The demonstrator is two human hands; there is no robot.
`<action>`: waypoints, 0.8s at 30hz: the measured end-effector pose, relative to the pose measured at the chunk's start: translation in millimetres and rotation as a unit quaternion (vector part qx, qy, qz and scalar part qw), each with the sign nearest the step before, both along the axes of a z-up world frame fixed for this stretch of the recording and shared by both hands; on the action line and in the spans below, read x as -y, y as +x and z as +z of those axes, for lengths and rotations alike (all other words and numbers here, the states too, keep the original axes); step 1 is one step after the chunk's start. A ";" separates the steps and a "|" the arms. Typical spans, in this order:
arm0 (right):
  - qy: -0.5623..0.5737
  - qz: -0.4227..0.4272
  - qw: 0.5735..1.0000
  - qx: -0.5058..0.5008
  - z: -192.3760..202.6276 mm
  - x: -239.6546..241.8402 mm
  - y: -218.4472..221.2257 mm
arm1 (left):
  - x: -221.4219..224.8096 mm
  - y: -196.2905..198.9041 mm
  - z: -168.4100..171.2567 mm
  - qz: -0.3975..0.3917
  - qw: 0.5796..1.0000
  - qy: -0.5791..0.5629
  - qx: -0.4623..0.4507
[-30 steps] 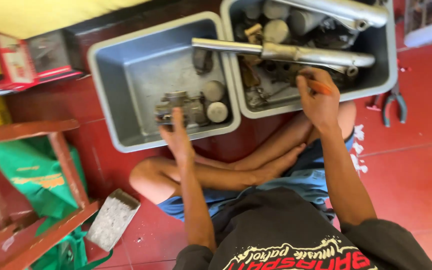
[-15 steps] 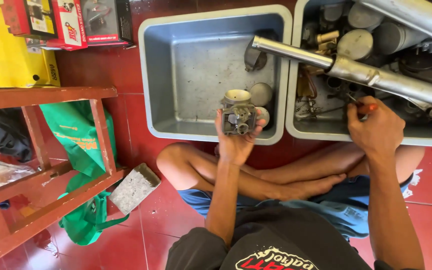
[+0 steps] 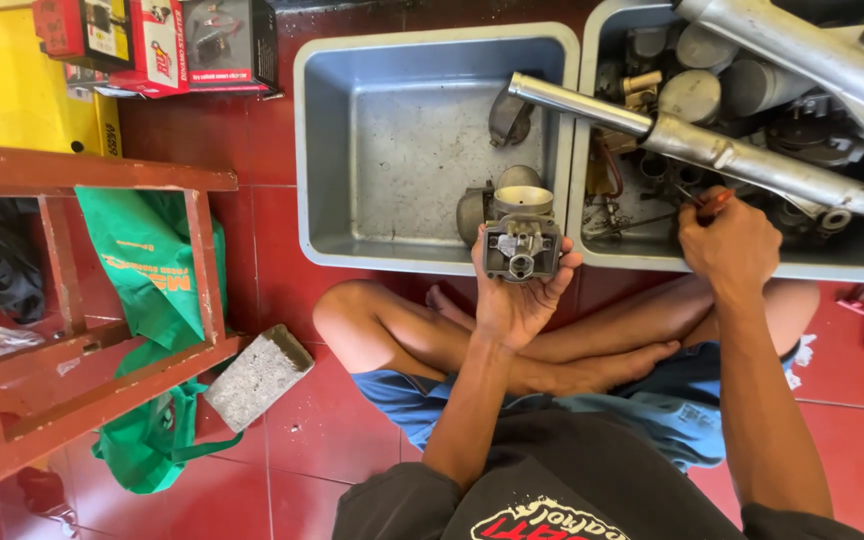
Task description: Disassembling and cleaning a motorcycle carburetor using a screwdriver and a brush
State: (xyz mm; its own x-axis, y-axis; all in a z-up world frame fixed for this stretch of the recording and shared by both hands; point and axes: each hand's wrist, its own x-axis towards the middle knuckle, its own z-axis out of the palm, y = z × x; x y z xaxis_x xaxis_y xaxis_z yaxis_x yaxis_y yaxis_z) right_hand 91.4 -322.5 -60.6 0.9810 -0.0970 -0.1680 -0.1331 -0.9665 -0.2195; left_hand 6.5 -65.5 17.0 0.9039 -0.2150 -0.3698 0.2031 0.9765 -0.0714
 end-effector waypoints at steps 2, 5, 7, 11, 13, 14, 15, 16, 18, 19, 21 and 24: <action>0.003 0.001 1.000 0.000 2.2 -0.8 -1.5 | 4.8 -4.8 9.5 -0.001 1.000 0.005 0.028; 0.013 -0.001 1.000 -0.001 7.3 -2.8 -0.3 | 10.8 -9.3 20.9 0.003 0.999 0.001 0.054; 0.020 -0.004 1.000 -0.003 7.0 -2.5 -1.2 | 15.0 -14.5 24.4 0.007 0.999 -0.009 0.053; 0.048 -0.021 0.998 -0.023 13.1 -5.4 -0.3 | 19.1 -24.5 24.4 -0.004 0.998 -0.031 0.060; 0.060 -0.035 0.996 -0.047 18.2 -7.4 -0.5 | 19.9 -28.0 26.4 -0.005 0.997 -0.038 0.066; 0.073 -0.023 0.996 -0.034 19.4 -7.8 -0.7 | 19.9 -28.7 29.3 -0.003 0.997 -0.030 0.072; 0.085 -0.012 0.996 -0.021 21.0 -7.3 -2.3 | 20.3 -30.1 32.3 -0.001 0.997 -0.024 0.077; 0.084 -0.011 0.996 -0.018 24.7 -7.3 -6.3 | 19.5 -30.5 35.6 -0.001 0.996 -0.025 0.080; 0.206 0.052 0.965 0.151 32.5 -7.2 -12.7 | 17.9 -29.7 42.6 0.013 0.997 -0.012 0.071; 0.205 0.053 0.965 0.157 36.9 -5.3 -15.2 | 15.4 -29.4 47.7 0.013 0.997 -0.013 0.077; 0.419 0.024 0.887 0.191 44.6 -0.4 -19.9 | 11.5 -28.3 57.2 0.025 0.997 -0.007 0.069; 0.539 -0.005 0.824 0.174 141.2 -21.9 -49.4 | 5.7 -21.6 57.3 0.029 0.996 -0.026 0.082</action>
State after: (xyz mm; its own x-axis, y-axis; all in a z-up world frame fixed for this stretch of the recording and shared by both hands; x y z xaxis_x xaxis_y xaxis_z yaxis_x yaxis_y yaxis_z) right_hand 42.0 -300.6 80.5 0.9879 -0.0848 0.1296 0.1122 -0.1844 -0.9764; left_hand -15.1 -71.2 74.3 0.9626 -0.1766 -0.2053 0.1604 0.9826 -0.0934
